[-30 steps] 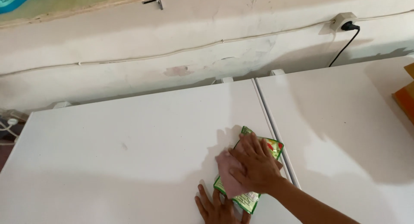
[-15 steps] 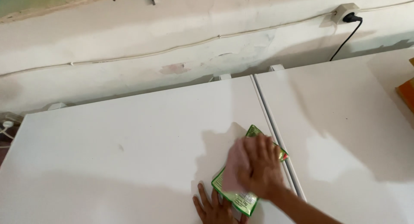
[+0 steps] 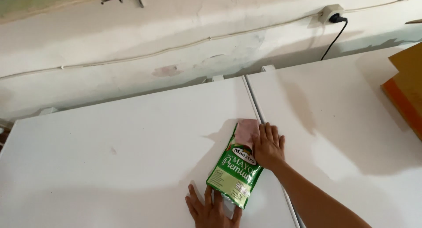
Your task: The recorder is taking mayonnaise packets out of a box, wiping them with a cloth, and arranging them on a grocery store shelf.
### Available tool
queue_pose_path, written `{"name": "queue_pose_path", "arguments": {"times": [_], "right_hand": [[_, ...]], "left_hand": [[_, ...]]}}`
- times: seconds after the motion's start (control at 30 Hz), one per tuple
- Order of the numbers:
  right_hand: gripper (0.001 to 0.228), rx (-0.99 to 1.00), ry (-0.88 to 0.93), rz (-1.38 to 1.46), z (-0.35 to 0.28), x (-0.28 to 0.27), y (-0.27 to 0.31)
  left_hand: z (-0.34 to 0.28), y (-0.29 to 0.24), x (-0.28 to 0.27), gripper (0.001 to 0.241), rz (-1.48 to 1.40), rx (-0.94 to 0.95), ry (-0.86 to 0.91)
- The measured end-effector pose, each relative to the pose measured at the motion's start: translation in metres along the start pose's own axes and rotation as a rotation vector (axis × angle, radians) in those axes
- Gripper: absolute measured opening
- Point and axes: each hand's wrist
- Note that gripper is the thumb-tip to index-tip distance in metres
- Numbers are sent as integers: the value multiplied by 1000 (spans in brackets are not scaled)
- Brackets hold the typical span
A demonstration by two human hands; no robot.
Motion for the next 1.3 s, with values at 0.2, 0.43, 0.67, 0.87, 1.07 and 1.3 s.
{"name": "queue_pose_path", "arguments": {"times": [0.2,0.43,0.67,0.87,1.07,1.3], "right_hand": [[62,42,-211,641,-17,-11,-5],[62,-135,-268,1279,-92,-79,48],[48,-1388,-164,738,-151,-43,88],[42,-1045,174,19,-158,-7,83],[62,-628,228,-311,-48,-16,75],[52,-601,92,21,-79,3,93]], "left_hand": [[-16,-1,10,47,-296,33,215],[0,-43,3,23,-433,34,-286],[-5,-9,94,53,-1707,-1142,-79],[-18,-2,109,44,-1582,-1138,-60],[-22,-16,75,42,-1553,-1034,-94],[-6,-14,86,43,-1681,-1059,57]]}}
Point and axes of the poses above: each hand's wrist, its own z-axis towards the middle knuckle, its own x-axis out of the palm, y = z × x, and after that the axes turned 11 degrees about z, right-handed
